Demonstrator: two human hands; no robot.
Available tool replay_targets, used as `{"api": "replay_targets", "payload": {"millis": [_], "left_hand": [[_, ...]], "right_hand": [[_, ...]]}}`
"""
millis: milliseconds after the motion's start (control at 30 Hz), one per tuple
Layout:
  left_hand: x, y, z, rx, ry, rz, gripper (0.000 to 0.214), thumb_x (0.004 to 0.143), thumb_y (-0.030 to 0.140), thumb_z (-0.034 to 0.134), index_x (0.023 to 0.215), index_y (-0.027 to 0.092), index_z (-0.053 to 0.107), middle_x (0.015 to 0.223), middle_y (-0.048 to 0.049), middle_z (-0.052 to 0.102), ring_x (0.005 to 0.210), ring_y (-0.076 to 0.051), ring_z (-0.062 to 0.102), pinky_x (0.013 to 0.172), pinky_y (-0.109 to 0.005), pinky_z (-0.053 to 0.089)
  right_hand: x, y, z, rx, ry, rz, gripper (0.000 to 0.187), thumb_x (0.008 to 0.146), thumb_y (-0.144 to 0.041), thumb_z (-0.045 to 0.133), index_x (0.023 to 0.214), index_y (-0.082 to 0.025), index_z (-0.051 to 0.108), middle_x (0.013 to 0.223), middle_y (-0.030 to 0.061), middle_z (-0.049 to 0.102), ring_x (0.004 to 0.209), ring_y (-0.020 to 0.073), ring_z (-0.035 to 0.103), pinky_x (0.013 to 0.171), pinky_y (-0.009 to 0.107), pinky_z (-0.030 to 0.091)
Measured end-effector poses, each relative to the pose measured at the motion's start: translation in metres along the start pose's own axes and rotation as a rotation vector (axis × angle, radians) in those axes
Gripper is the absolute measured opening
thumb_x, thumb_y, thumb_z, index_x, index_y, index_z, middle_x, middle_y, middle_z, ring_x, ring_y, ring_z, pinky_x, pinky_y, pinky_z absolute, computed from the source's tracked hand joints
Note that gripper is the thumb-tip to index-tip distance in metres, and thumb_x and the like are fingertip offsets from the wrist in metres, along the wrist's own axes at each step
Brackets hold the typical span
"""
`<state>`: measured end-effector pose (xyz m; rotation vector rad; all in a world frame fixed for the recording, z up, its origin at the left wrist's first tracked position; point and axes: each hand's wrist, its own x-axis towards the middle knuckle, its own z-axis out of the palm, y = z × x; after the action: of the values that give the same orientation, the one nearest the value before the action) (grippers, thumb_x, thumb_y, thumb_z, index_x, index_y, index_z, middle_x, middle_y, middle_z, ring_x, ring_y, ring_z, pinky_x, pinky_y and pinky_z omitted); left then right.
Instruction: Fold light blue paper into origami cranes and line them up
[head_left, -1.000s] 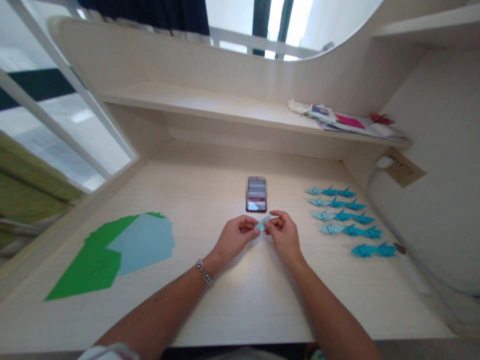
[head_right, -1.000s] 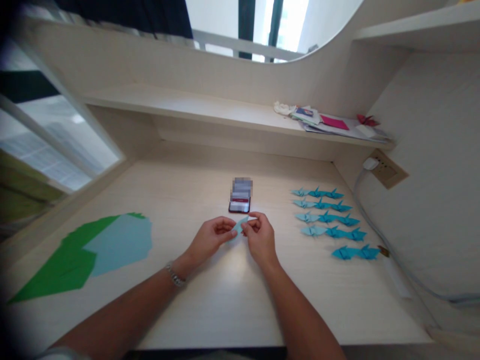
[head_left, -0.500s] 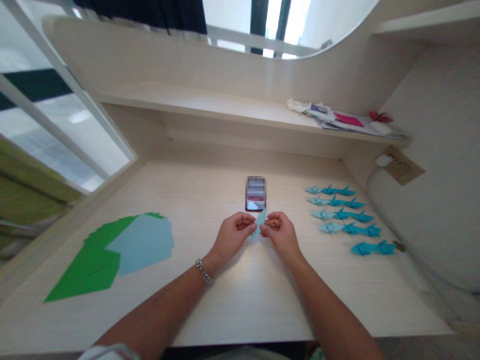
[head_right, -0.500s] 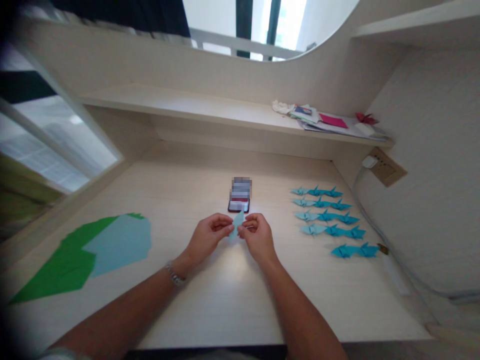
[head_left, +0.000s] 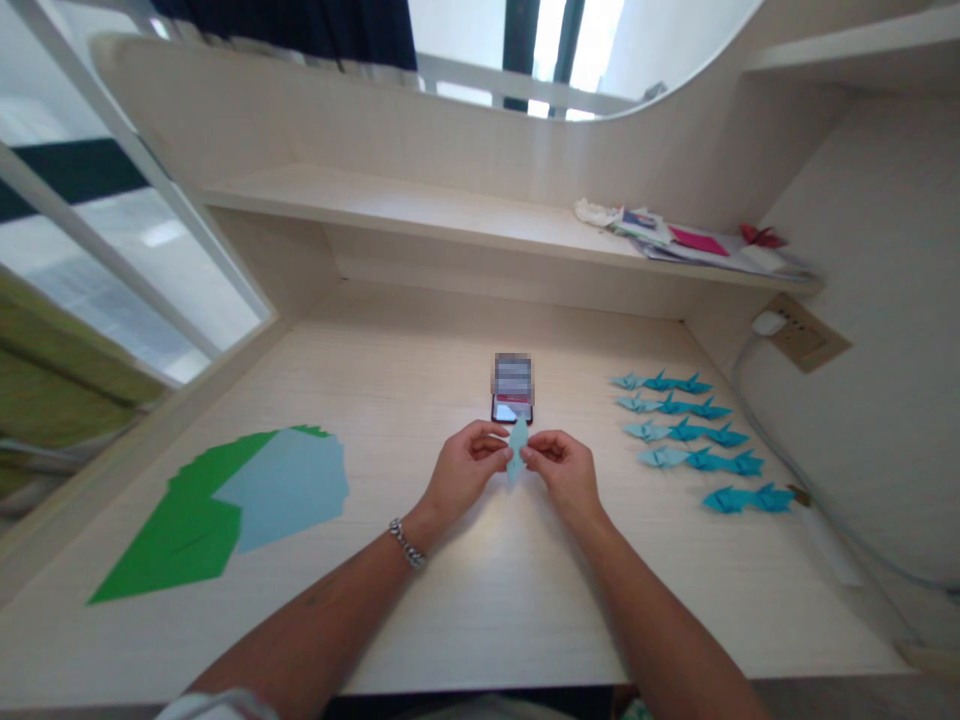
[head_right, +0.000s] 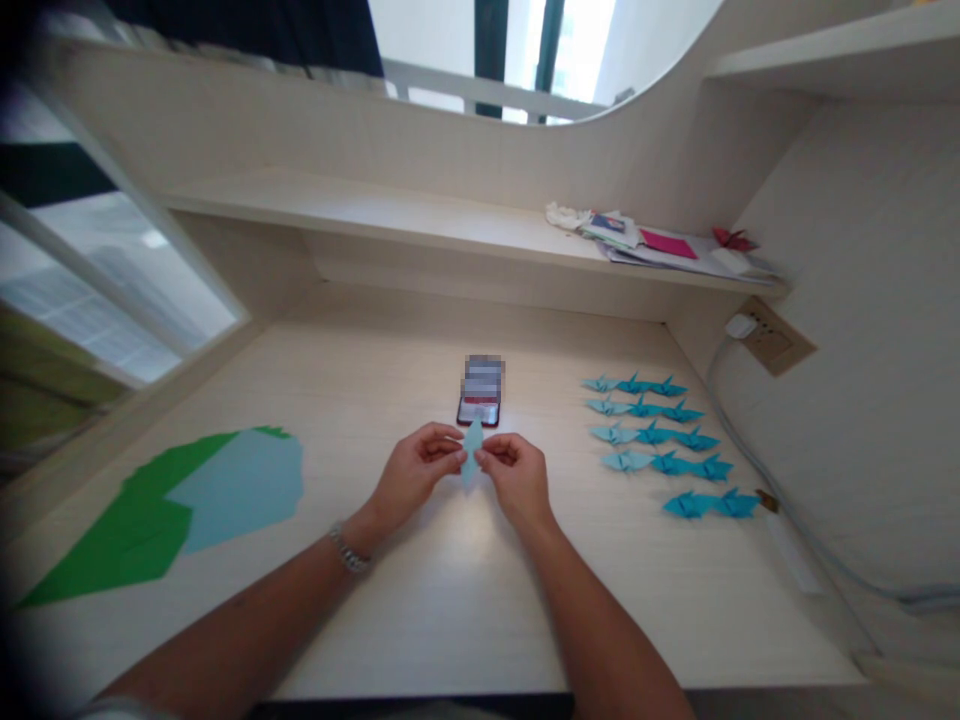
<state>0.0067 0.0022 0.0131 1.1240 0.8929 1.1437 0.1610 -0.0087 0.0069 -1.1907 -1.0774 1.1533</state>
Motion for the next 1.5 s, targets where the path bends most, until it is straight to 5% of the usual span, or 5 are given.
{"api": "replay_targets", "payload": {"millis": [900,1500], "left_hand": [[-0.001,0.006,0.001,0.093,-0.030,0.043,0.016,0.069,0.022,0.070,0.083,0.014,0.067,0.083,-0.0063,0.069,0.075,-0.016,0.064,0.073,-0.029,0.051],[0.000,0.011,-0.002,0.172,-0.094,-0.019,0.012,0.070,0.021,0.069,0.077,0.012,0.068,0.075,-0.0059,0.070,0.067,-0.015,0.063,0.066,-0.027,0.050]], "right_hand": [[0.000,0.000,-0.001,-0.008,-0.011,-0.013,0.020,0.062,-0.026,0.075,0.078,-0.017,0.068,0.075,0.0039,0.069,0.067,0.0158,0.062,0.066,0.030,0.050],[-0.002,-0.007,-0.003,0.030,-0.160,0.095,0.025,0.058,-0.032,0.077,0.075,-0.016,0.069,0.072,0.0040,0.069,0.063,0.0160,0.062,0.063,0.030,0.052]]}}
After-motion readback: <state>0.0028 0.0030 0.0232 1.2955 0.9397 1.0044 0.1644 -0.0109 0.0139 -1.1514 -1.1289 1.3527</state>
